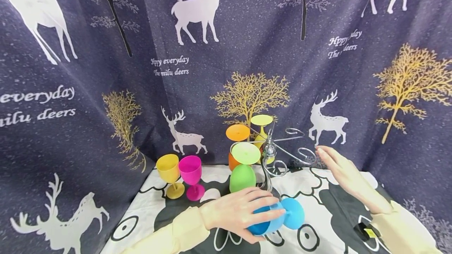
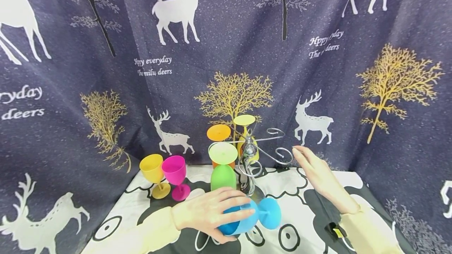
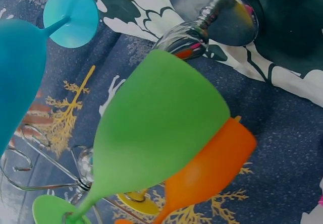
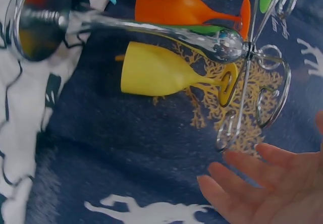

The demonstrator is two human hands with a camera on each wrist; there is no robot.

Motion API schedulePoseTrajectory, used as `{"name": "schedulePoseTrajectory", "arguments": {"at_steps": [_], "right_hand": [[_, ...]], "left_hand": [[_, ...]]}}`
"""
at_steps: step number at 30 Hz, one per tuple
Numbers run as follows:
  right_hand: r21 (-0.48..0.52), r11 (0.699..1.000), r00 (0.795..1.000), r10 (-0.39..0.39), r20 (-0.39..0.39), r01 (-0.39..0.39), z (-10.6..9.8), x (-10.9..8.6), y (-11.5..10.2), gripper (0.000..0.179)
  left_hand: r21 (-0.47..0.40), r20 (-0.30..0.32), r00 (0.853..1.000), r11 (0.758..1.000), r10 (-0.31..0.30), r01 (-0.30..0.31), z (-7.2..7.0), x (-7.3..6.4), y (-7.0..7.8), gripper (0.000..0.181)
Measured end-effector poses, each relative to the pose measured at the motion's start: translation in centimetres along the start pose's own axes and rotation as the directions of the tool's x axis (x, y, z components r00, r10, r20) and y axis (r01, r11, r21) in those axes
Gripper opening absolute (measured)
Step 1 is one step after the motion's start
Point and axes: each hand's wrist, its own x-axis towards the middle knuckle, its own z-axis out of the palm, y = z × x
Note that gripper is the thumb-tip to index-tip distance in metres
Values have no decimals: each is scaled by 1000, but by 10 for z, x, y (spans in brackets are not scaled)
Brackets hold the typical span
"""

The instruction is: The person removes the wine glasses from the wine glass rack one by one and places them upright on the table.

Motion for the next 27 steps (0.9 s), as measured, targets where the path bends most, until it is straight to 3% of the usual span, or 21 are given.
{"name": "schedulePoseTrajectory", "arguments": {"at_steps": [4, 9, 17, 21, 27], "right_hand": [[-92, 995, 1000, -25, -9, 24, 2, 6, -11, 50], [-110, 991, 997, -76, 12, 77, 7, 15, -15, 53], [-106, 983, 988, -150, 31, 152, 18, 25, -17, 54], [-124, 980, 988, -150, 44, 154, 23, 29, -16, 55], [-155, 970, 982, -177, 65, 185, 33, 32, -14, 54]], "left_hand": [[5, -2, 1000, 1000, -17, 17, 1, -6, 2, 66], [-7, -18, 999, 999, -32, 32, 4, -11, 6, 67], [-58, 11, 997, 996, -74, 74, 9, -28, 16, 66], [-94, 21, 995, 990, -101, 102, 11, -38, 18, 66], [-81, 31, 989, 986, -144, 147, 12, -50, 17, 67]]}}
